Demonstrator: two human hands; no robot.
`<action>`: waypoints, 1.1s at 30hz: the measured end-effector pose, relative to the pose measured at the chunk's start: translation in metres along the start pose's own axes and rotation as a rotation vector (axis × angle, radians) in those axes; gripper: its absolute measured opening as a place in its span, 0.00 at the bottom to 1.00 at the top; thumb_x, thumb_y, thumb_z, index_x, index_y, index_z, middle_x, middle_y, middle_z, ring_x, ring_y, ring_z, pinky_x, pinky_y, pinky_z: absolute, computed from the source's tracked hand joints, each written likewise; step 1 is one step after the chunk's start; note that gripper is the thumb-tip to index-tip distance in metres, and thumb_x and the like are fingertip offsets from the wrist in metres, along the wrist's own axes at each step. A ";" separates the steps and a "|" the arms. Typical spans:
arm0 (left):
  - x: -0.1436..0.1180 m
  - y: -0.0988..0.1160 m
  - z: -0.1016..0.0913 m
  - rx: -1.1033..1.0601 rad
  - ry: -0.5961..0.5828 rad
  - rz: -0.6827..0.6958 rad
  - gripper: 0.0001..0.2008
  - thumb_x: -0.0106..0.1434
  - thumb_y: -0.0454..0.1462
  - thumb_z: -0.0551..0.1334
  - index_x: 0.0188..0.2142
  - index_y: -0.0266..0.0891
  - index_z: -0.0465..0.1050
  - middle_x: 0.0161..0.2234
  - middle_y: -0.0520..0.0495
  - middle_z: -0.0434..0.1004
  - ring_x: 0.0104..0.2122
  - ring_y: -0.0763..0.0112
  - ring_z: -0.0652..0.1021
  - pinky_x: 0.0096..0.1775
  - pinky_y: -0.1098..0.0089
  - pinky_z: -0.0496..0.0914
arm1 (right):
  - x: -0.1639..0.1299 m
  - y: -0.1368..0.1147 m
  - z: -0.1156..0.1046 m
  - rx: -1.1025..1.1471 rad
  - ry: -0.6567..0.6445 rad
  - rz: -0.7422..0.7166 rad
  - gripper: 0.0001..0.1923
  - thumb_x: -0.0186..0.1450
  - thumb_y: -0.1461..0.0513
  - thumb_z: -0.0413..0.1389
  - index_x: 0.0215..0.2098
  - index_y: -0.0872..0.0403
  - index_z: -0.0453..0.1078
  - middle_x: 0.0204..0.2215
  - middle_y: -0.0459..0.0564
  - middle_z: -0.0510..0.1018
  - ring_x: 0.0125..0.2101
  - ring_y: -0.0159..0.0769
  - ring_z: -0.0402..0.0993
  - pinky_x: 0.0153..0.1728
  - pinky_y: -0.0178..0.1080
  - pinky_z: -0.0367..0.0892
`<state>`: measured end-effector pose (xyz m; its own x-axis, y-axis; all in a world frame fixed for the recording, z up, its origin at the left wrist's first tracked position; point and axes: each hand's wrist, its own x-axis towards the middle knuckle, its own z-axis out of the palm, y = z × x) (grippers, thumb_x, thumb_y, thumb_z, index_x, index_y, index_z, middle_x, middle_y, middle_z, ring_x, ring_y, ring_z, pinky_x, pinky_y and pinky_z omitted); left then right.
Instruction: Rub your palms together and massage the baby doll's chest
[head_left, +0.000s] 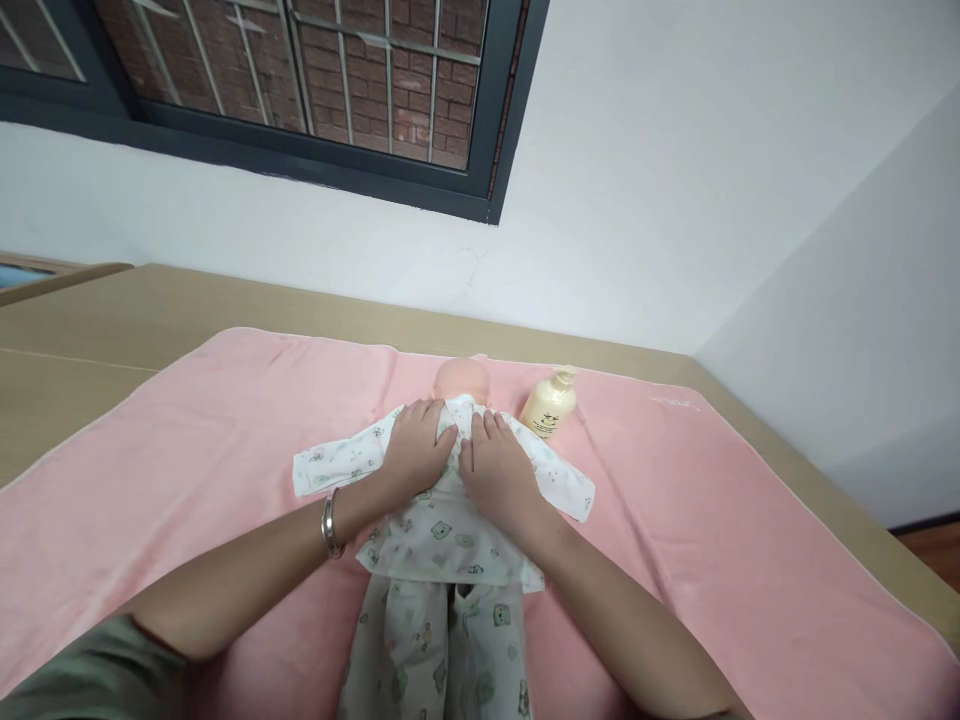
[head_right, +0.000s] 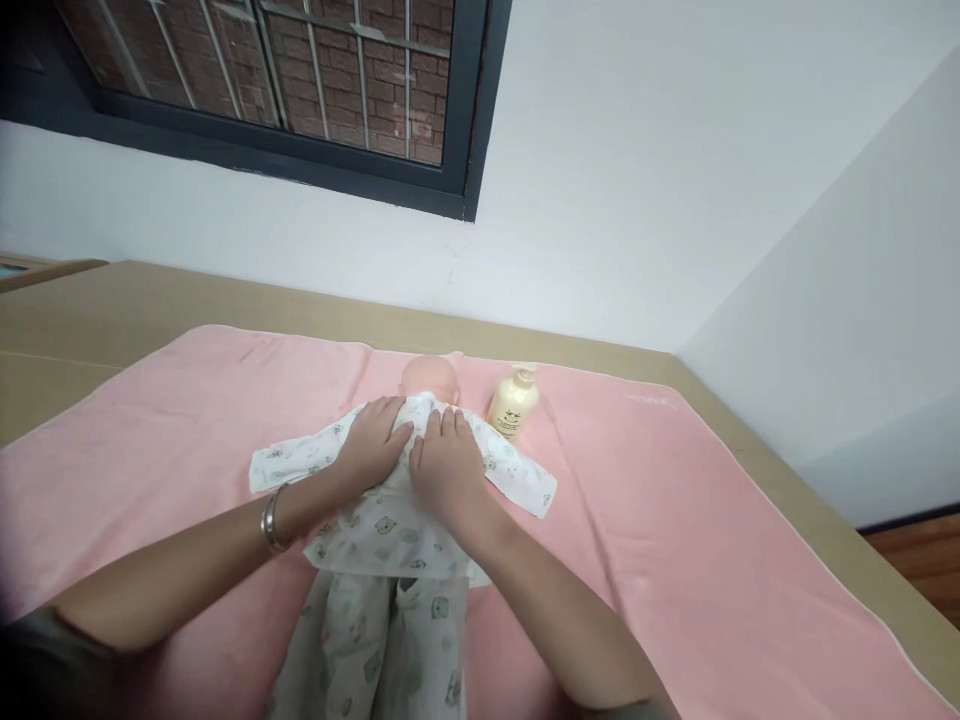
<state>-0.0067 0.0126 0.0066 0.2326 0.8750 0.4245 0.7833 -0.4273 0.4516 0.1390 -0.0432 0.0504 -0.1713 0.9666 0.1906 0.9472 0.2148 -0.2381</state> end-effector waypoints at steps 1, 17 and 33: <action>-0.002 0.000 0.002 -0.013 0.020 0.000 0.20 0.69 0.40 0.50 0.54 0.33 0.70 0.52 0.35 0.77 0.53 0.51 0.74 0.57 0.49 0.68 | 0.001 0.002 0.000 0.019 -0.001 -0.005 0.29 0.74 0.59 0.41 0.68 0.68 0.59 0.66 0.68 0.64 0.69 0.52 0.56 0.68 0.53 0.53; -0.012 -0.005 0.011 -0.188 0.170 0.058 0.21 0.70 0.38 0.48 0.57 0.35 0.70 0.56 0.35 0.76 0.60 0.55 0.72 0.63 0.48 0.66 | 0.008 0.007 -0.001 0.165 0.082 -0.124 0.27 0.73 0.60 0.43 0.67 0.60 0.62 0.69 0.61 0.62 0.71 0.48 0.52 0.69 0.57 0.51; -0.010 -0.004 0.008 -0.134 0.148 0.038 0.20 0.69 0.39 0.49 0.55 0.37 0.70 0.55 0.38 0.76 0.56 0.55 0.74 0.60 0.50 0.67 | 0.007 0.009 -0.006 0.212 0.190 -0.127 0.27 0.73 0.59 0.43 0.67 0.58 0.62 0.69 0.60 0.61 0.71 0.47 0.49 0.70 0.56 0.49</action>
<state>-0.0071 0.0071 -0.0059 0.1654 0.8190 0.5494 0.6895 -0.4943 0.5293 0.1481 -0.0354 0.0553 -0.2119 0.8912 0.4011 0.8403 0.3757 -0.3907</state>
